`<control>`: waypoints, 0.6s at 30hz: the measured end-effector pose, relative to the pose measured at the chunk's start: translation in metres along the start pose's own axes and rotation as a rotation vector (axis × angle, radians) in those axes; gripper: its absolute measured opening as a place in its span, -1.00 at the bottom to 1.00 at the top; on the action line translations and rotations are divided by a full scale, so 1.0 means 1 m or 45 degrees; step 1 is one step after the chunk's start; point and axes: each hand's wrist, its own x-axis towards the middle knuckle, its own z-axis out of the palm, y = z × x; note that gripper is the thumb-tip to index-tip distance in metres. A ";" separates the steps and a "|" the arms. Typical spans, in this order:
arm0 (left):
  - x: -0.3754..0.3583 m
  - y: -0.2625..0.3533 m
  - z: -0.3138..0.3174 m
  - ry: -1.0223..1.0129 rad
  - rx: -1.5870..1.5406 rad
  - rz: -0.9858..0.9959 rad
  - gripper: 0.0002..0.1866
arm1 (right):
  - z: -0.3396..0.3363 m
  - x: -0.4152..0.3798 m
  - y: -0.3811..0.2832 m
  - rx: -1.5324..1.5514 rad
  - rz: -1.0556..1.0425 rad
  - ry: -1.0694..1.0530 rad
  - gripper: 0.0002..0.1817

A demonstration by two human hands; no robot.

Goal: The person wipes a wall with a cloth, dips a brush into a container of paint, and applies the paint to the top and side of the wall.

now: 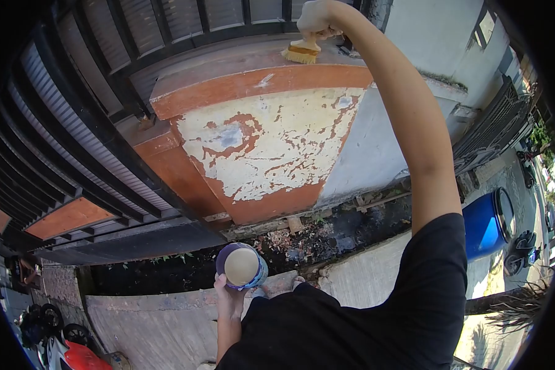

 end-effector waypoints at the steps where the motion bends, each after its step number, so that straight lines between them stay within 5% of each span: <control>1: 0.002 -0.003 -0.004 0.013 -0.007 -0.011 -0.05 | 0.019 0.026 0.010 -0.127 -0.074 0.147 -0.74; 2: 0.004 -0.004 -0.007 0.023 -0.016 -0.015 -0.05 | 0.038 0.018 0.007 -0.073 -0.299 0.638 -0.72; 3: 0.004 -0.004 -0.007 0.020 -0.018 -0.006 -0.05 | 0.038 0.009 -0.005 -0.073 -0.303 0.646 -0.72; 5: 0.004 -0.001 -0.010 -0.025 -0.022 0.003 -0.06 | 0.026 -0.011 -0.046 -0.337 -0.312 0.082 -0.74; 6: 0.006 0.001 -0.009 -0.021 -0.028 0.011 -0.06 | 0.010 -0.027 -0.060 0.009 -0.199 -0.074 -0.76; 9: 0.000 0.001 -0.014 0.000 -0.017 0.017 -0.06 | -0.008 -0.004 -0.075 -0.032 -0.058 -0.055 -0.81; 10: 0.002 -0.002 -0.020 0.042 -0.016 0.011 -0.06 | 0.020 0.062 -0.055 -0.663 -0.370 0.012 -0.86; 13: -0.001 0.014 -0.011 0.031 -0.011 0.023 -0.07 | 0.034 0.031 -0.087 -0.686 -0.577 -0.024 -0.89; 14: -0.002 0.020 -0.006 -0.014 0.002 0.019 -0.07 | 0.009 -0.032 -0.125 -0.056 -0.195 -0.060 -0.88; 17: 0.006 0.010 -0.020 0.030 -0.011 0.023 -0.09 | -0.013 0.001 -0.131 0.136 -0.133 -0.180 -0.85; 18: 0.006 0.011 -0.018 0.053 0.000 0.034 -0.09 | -0.003 0.074 -0.116 -0.157 -0.201 -0.288 -0.88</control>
